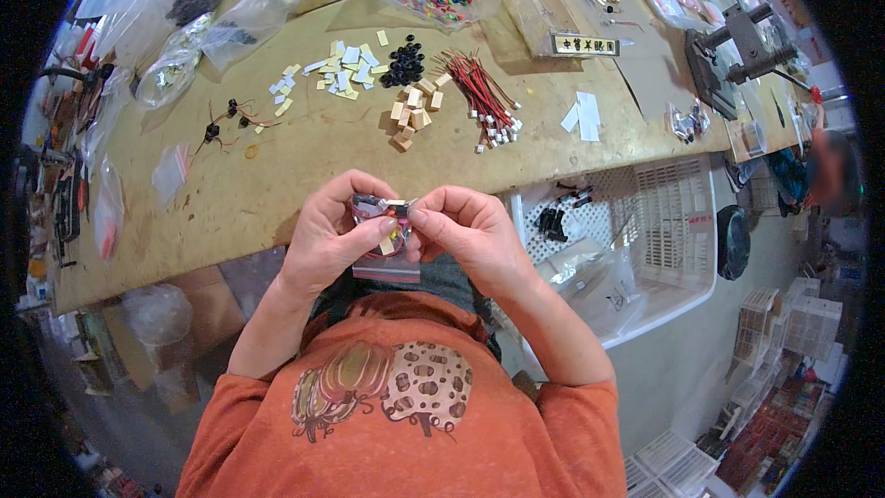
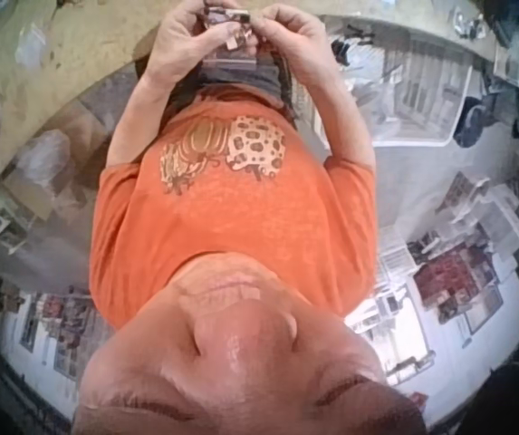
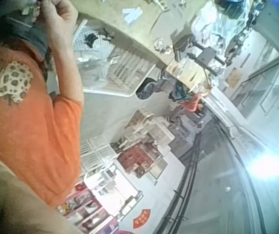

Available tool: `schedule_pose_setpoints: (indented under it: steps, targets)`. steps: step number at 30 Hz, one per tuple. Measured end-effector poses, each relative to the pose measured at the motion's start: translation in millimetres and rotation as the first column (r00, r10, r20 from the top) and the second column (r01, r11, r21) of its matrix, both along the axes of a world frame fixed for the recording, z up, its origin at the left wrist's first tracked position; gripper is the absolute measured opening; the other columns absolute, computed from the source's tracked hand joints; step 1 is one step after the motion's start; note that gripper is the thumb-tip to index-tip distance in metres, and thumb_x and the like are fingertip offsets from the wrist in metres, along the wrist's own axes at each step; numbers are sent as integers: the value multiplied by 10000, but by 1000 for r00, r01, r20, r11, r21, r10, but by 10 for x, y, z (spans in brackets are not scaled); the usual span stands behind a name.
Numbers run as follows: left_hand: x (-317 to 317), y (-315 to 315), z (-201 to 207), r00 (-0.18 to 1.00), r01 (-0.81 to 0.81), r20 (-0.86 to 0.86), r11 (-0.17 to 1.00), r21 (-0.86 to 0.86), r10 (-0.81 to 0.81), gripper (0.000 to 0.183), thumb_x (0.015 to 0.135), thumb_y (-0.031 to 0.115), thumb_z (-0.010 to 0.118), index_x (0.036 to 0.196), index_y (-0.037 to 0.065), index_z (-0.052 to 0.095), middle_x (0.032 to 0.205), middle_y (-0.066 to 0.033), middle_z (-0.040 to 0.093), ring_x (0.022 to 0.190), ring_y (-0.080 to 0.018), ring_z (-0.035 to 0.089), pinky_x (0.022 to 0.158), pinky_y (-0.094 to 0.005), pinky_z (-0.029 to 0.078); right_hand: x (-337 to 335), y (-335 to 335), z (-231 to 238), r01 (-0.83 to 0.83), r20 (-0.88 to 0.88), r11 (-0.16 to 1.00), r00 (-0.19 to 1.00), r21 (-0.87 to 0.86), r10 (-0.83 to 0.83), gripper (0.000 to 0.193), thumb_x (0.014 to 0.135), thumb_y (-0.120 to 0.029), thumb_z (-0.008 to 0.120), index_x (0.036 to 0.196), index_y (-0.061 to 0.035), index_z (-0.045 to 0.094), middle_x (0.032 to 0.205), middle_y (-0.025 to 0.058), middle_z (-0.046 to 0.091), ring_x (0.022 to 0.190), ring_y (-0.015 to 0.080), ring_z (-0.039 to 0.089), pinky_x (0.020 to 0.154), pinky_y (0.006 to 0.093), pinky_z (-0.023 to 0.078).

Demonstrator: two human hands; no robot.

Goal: The person handles small electronic components and wires on a workbench, placing items into small plastic bags and arranging them. The person repeatedly picks up components, wires, and bags, organizing them on the table.

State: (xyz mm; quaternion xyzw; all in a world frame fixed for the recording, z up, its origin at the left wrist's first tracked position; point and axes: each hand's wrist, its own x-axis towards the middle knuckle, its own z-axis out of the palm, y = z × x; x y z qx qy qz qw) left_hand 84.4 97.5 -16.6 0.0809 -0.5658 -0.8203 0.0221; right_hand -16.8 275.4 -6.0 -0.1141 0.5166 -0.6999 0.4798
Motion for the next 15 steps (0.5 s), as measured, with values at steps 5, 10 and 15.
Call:
schedule_pose_setpoints:
  steps: [5,10,15]
  targets:
    - [-5,-33,-39,999,25,33,998,-54,-23,115,900,17,625,1010,7,593,863,3,642,769,-38,618,683,-207,530,17,10,-90,-5,-38,1000,999,-8,4,147,965,-157,629,958,-11,631,832,35,666,744,99,642,670,243,525]
    - [-11,16,-5,1000,-8,29,991,-133,12,67,922,37,605,983,10,600,866,9,642,754,-29,605,638,-201,517,86,-42,-87,60,-118,998,991,9,-59,135,956,-144,640,974,-11,635,843,31,666,763,83,631,675,239,522]
    - [6,-3,15,997,21,82,992,-121,-11,92,953,73,578,975,-1,627,858,15,653,762,-34,597,657,-206,505,46,-8,-152,18,-81,1000,997,5,-17,157,951,-139,640,1020,3,641,867,45,677,760,91,636,678,242,526]
